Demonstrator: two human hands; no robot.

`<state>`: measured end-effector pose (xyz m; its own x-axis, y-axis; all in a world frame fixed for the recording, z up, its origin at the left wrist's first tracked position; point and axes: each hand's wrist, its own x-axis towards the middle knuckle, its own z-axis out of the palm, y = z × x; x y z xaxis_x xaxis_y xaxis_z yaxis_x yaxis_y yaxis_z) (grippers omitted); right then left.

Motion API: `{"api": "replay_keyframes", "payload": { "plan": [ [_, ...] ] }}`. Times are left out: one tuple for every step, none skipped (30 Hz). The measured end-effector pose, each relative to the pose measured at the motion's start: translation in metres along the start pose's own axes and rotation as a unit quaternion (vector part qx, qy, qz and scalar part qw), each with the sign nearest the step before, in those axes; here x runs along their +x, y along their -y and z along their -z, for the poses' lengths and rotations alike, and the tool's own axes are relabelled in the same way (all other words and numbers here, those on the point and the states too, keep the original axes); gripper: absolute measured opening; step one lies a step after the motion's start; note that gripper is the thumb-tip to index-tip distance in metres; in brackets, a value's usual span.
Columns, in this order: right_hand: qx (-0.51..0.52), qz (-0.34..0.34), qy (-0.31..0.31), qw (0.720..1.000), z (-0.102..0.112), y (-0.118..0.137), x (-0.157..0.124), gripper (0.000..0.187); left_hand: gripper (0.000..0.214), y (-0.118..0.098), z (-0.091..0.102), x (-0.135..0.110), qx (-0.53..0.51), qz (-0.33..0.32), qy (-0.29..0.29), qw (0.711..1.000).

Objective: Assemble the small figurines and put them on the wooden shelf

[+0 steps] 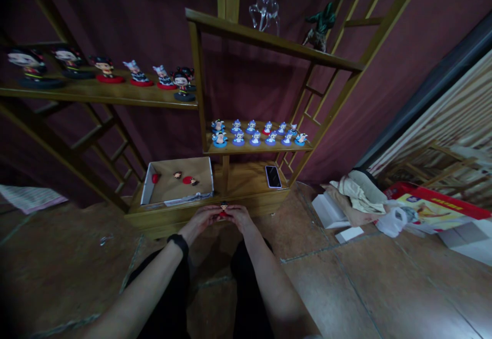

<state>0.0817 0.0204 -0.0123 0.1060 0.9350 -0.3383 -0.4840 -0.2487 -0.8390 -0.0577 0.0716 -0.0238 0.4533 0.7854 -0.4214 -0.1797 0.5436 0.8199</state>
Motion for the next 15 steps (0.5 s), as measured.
{"api": "replay_keyframes", "payload": {
  "plan": [
    [0.001, 0.001, 0.003, 1.000, -0.0006, 0.0005, -0.0006, 0.024, 0.017, 0.0001, 0.0003, 0.0000, -0.003, -0.003, 0.002, 1.000],
    [0.001, 0.001, 0.005, 1.000, -0.0013, 0.0010, -0.0012, 0.024, 0.017, 0.0002, 0.0005, -0.0003, -0.005, -0.005, 0.003, 1.000],
    [0.000, -0.001, 0.006, 1.000, -0.0020, 0.0015, -0.0019, 0.025, 0.017, 0.0002, 0.0005, -0.0007, -0.005, -0.007, 0.005, 1.000],
    [-0.002, -0.004, 0.005, 1.000, -0.0027, 0.0020, -0.0025, 0.025, 0.018, 0.0001, 0.0004, -0.0011, -0.003, -0.009, 0.006, 1.000],
    [-0.004, -0.007, 0.003, 1.000, -0.0032, 0.0024, -0.0030, 0.025, 0.018, 0.0000, 0.0002, -0.0016, -0.001, -0.011, 0.008, 1.000],
    [-0.005, -0.009, 0.001, 1.000, -0.0037, 0.0027, -0.0034, 0.025, 0.018, -0.0002, 0.0000, -0.0020, 0.002, -0.013, 0.009, 1.000],
    [-0.006, -0.009, 0.000, 1.000, -0.0041, 0.0028, -0.0036, 0.025, 0.018, -0.0003, -0.0002, -0.0022, 0.005, -0.013, 0.009, 1.000],
    [-0.006, -0.008, -0.001, 1.000, -0.0043, 0.0027, -0.0036, 0.025, 0.018, -0.0004, -0.0003, -0.0023, 0.006, -0.013, 0.008, 1.000],
    [-0.006, -0.006, 0.000, 1.000, -0.0043, 0.0024, -0.0034, 0.025, 0.018, -0.0002, -0.0003, -0.0021, 0.008, -0.012, 0.007, 1.000],
    [-0.006, -0.004, 0.000, 1.000, -0.0043, 0.0020, -0.0030, 0.026, 0.017, 0.0002, -0.0001, -0.0017, 0.009, -0.010, 0.004, 1.000],
    [-0.005, -0.004, -0.002, 1.000, -0.0042, 0.0015, -0.0025, 0.026, 0.017, 0.0009, 0.0002, -0.0010, 0.008, -0.007, 0.002, 1.000],
    [-0.005, -0.005, -0.004, 1.000, -0.0040, 0.0011, -0.0019, 0.026, 0.017, 0.0018, 0.0007, -0.0001, 0.007, -0.006, -0.001, 1.000],
    [-0.005, -0.007, -0.005, 1.000, -0.0037, 0.0006, -0.0013, 0.026, 0.017, 0.0030, 0.0013, 0.0009, 0.004, -0.006, -0.004, 1.000],
    [-0.004, -0.010, -0.005, 1.000, -0.0036, 0.0003, -0.0008, 0.026, 0.018, 0.0042, 0.0020, 0.0020, 0.001, -0.007, -0.005, 1.000],
    [-0.002, -0.012, -0.004, 1.000, -0.0035, 0.0000, -0.0004, 0.026, 0.018, 0.0053, 0.0027, 0.0031, -0.004, -0.008, -0.007, 1.000]
  ]
}}
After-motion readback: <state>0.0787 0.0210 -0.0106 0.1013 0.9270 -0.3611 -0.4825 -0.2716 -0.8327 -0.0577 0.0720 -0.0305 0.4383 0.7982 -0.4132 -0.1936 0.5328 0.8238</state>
